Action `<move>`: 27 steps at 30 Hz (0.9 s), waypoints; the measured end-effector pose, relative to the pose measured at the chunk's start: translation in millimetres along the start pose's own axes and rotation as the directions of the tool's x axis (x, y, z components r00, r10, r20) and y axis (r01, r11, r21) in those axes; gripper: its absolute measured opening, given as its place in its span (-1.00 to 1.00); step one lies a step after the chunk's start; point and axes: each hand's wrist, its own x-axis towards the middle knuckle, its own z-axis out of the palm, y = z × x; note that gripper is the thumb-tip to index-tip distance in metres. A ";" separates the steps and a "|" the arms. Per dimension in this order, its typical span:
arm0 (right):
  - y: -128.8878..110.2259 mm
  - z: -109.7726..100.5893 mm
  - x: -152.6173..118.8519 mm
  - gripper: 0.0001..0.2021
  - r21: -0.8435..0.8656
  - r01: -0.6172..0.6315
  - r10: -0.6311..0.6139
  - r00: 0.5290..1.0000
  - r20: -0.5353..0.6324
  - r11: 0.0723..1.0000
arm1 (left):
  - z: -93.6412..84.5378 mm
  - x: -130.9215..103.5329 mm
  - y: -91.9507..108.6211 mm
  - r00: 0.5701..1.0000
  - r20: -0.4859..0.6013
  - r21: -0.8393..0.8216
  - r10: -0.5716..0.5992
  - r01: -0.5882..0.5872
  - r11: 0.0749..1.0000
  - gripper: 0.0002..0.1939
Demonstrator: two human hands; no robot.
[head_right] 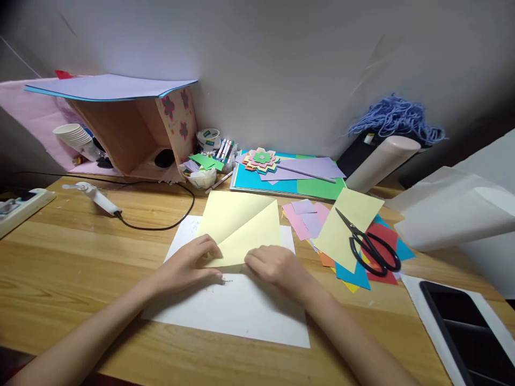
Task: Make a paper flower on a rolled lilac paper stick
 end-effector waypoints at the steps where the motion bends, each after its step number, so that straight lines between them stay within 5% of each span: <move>1: 6.5 -5.4 0.0 -0.81 0.047 -0.021 0.020 1.000 0.024 0.999 | -2.5 0.7 -2.5 1.000 0.007 -0.051 -0.012 0.013 0.999 -0.77; 5: 32.1 -20.7 -4.8 -0.88 0.328 -0.255 0.249 0.967 0.061 0.910 | -7.6 3.2 -11.1 0.999 -0.009 -0.160 -0.035 0.033 0.987 -0.82; 9: 46.5 -12.2 -1.7 -0.75 0.526 -0.554 0.553 0.814 0.178 0.645 | -4.3 3.7 -14.3 0.994 -0.041 -0.178 -0.097 0.088 0.980 -0.81; 12: 50.4 2.3 7.5 -0.69 0.574 -0.630 0.622 0.742 0.249 0.522 | 0.3 3.9 -15.7 0.978 -0.095 -0.172 -0.184 0.166 0.971 -0.78; 17: 46.6 15.8 17.6 -0.73 0.422 -0.693 0.683 0.701 0.206 0.584 | 7.8 3.4 -14.8 0.957 -0.202 -0.100 -0.209 0.193 0.976 -0.83; 22: 38.0 22.7 19.0 -0.81 0.243 -0.711 0.718 0.692 0.077 0.660 | 15.5 0.9 -8.7 0.946 -0.312 0.151 -0.091 0.144 0.978 -0.84; 24: 36.6 25.5 19.4 -0.82 0.192 -0.714 0.718 0.694 0.058 0.674 | 18.8 0.1 -5.1 0.962 -0.273 0.282 0.033 0.047 0.958 -0.76; 27: 37.0 28.9 19.5 -0.84 0.167 -0.701 0.705 0.708 0.049 0.693 | 25.6 -1.0 0.5 0.971 -0.064 0.391 0.230 -0.188 0.901 -0.63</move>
